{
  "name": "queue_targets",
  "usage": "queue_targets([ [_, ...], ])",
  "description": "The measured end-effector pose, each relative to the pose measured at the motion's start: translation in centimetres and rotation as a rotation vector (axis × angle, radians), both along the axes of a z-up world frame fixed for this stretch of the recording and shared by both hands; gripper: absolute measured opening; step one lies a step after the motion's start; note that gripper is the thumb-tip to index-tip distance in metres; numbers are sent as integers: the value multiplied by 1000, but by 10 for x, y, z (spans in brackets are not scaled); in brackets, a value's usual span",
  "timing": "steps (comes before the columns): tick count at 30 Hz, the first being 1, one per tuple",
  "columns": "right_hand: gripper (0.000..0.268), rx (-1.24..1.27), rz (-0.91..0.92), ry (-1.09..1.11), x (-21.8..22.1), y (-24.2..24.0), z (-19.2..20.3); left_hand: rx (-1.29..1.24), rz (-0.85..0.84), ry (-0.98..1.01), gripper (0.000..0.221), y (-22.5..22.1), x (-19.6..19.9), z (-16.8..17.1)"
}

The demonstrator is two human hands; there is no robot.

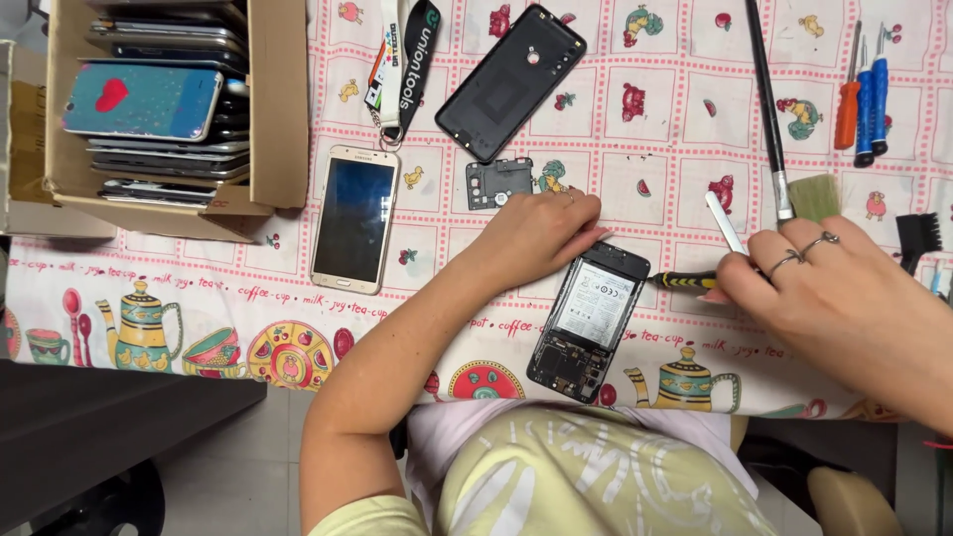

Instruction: The person uses a yellow and black precision screwdriver to unscrew and remove screws from the internal frame of a disassembled smartphone. They carefully place the removed screws on the table and continue to manipulate the phone's internal components with the tool.

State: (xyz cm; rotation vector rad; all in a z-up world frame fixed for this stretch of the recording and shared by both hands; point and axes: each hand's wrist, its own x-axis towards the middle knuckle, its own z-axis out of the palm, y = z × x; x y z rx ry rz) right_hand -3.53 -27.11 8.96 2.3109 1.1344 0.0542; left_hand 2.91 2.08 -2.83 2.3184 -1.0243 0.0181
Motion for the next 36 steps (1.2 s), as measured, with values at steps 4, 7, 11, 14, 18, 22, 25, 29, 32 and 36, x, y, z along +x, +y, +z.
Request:
queue_targets([
  [4, 42, -32, 11, -22, 1, 0, 2, 27, 1, 22, 28, -1, 0, -3],
  [7, 32, -87, -11, -19, -2, 2, 6, 18, -2, 31, 29, -1, 0, -2],
  [11, 31, -117, 51, 81, -1, 1, 7, 27, 3, 22, 31, -1, 0, -2],
  [14, 14, -90, 107, 77, 4, -1, 4, 21, 9, 25, 30, -2, -1, -3],
  [18, 38, -27, 83, -5, 6, 1, 5, 32, 3, 24, 29, -1, -1, -2],
  [22, 37, -144, 90, 68, 5, 2, 7, 44, 8, 33, 29, -2, 0, -5],
  [25, 45, -115, 108, 31, 3, 5, 10, 50, 9, 17, 30, -2, -1, -5],
  [29, 43, -43, 152, 80, 6, -1, 4, 44, 13, 22, 29, -2, -1, -1],
  [32, 30, -14, 162, 70, 5, 3, 4, 43, 9, 30, 30, -2, -1, -1],
  [36, 16, -6, 135, 9, 4, 11, 9, 14, 3, 33, 28, -1, -2, 0],
])
